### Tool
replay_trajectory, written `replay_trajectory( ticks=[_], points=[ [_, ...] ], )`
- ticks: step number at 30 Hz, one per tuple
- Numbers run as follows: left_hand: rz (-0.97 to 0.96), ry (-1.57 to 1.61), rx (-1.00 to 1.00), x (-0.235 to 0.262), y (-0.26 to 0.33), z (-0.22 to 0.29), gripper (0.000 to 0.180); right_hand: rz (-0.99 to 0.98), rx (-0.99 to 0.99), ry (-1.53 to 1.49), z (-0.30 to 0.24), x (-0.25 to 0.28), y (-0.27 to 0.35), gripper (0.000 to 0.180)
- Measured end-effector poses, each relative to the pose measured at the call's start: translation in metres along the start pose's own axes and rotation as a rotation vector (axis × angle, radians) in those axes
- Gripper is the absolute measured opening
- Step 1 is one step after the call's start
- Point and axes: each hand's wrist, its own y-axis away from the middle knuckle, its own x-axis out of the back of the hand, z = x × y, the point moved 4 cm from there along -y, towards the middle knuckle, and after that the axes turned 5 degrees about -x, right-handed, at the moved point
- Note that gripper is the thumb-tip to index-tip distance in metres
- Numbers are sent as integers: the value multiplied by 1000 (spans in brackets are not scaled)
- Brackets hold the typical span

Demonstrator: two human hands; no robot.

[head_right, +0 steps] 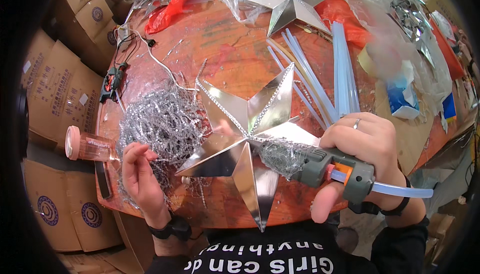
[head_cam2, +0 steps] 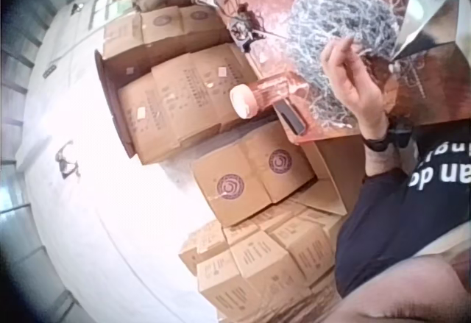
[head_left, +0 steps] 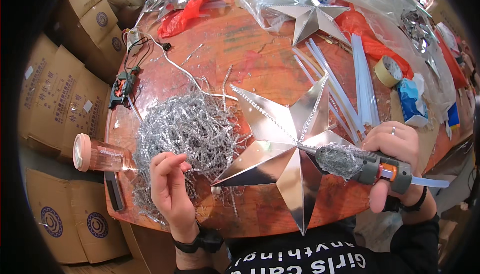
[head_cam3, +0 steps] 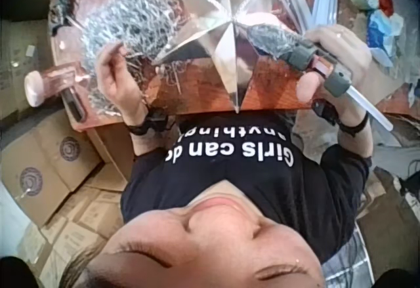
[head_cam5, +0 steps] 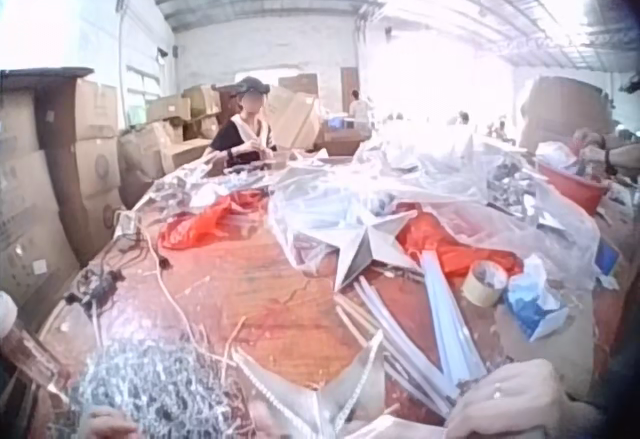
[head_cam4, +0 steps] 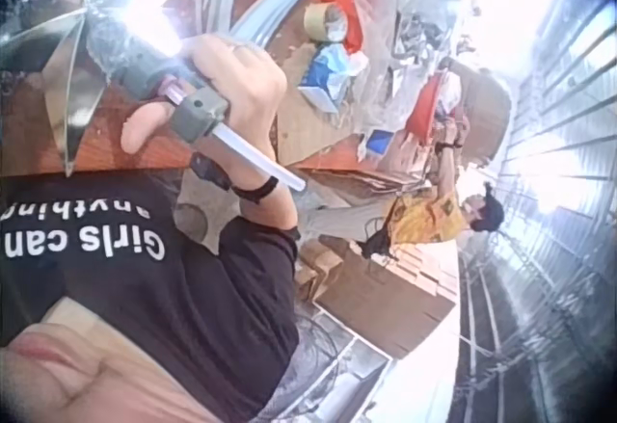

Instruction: Decorating a large metallic star with a silver beaded string and hot glue gun.

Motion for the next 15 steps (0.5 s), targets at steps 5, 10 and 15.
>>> replay_trajectory(
  ticks=[5,10,15],
  points=[
    [-22,4,-78,3,1,-2,21,-4,3,35,-1,1,5,88],
    [36,147,-120,7,2,-4,15,-93,1,17,-10,5,14,89],
    [140,79,-79,6,3,-7,14,-37,143,41,-20,-1,25,92]
  ],
)
